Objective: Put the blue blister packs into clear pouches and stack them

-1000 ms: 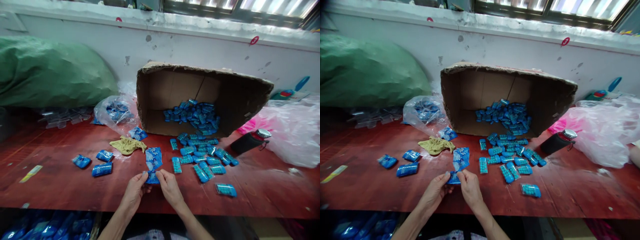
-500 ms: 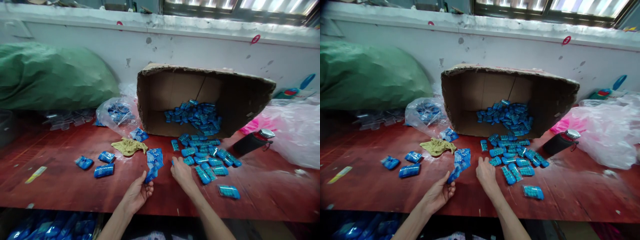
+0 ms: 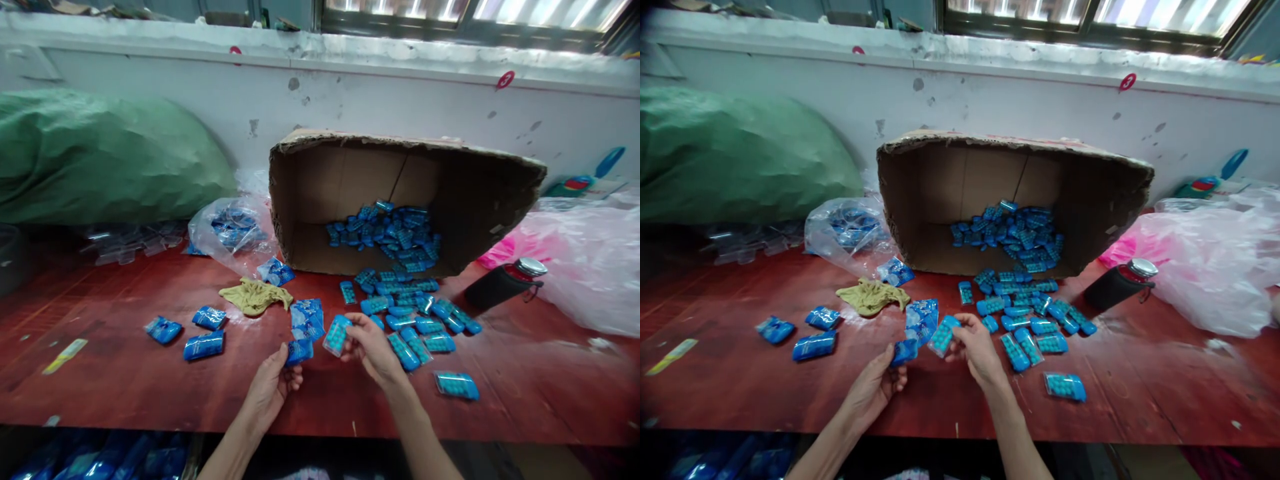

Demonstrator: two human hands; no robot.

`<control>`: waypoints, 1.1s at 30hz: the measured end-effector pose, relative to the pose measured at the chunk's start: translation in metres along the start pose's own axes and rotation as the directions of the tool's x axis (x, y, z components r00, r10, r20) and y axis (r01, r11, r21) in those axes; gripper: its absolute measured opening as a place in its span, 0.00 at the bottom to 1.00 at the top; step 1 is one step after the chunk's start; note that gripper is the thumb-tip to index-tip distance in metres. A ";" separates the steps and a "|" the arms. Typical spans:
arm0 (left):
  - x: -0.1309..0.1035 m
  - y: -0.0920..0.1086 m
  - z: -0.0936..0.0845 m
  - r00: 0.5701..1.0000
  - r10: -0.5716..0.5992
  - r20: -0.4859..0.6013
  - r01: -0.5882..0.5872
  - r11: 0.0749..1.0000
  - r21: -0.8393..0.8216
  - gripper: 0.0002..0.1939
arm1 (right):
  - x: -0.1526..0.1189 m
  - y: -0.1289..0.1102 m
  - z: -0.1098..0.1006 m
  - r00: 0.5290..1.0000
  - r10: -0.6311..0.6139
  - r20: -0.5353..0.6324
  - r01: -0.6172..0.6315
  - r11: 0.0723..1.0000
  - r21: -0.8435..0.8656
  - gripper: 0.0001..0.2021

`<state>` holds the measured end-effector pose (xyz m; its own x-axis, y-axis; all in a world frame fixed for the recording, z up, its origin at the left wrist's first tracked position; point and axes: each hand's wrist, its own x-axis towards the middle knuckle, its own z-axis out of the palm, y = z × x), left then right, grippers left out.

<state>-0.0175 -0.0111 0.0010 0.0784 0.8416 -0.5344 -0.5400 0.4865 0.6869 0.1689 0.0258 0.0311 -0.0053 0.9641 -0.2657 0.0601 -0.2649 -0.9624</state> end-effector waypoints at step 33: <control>0.009 0.008 -0.002 0.980 0.199 -0.015 -0.186 0.940 0.286 0.13 | -0.047 0.035 0.043 0.995 -0.057 -0.082 0.081 0.941 0.328 0.15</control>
<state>-0.0231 -0.0001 0.0010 -0.0431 0.9179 -0.3945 -0.2827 0.3676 0.8860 0.1286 -0.0292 0.0079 0.0734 0.9761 -0.2048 -0.2713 -0.1780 -0.9459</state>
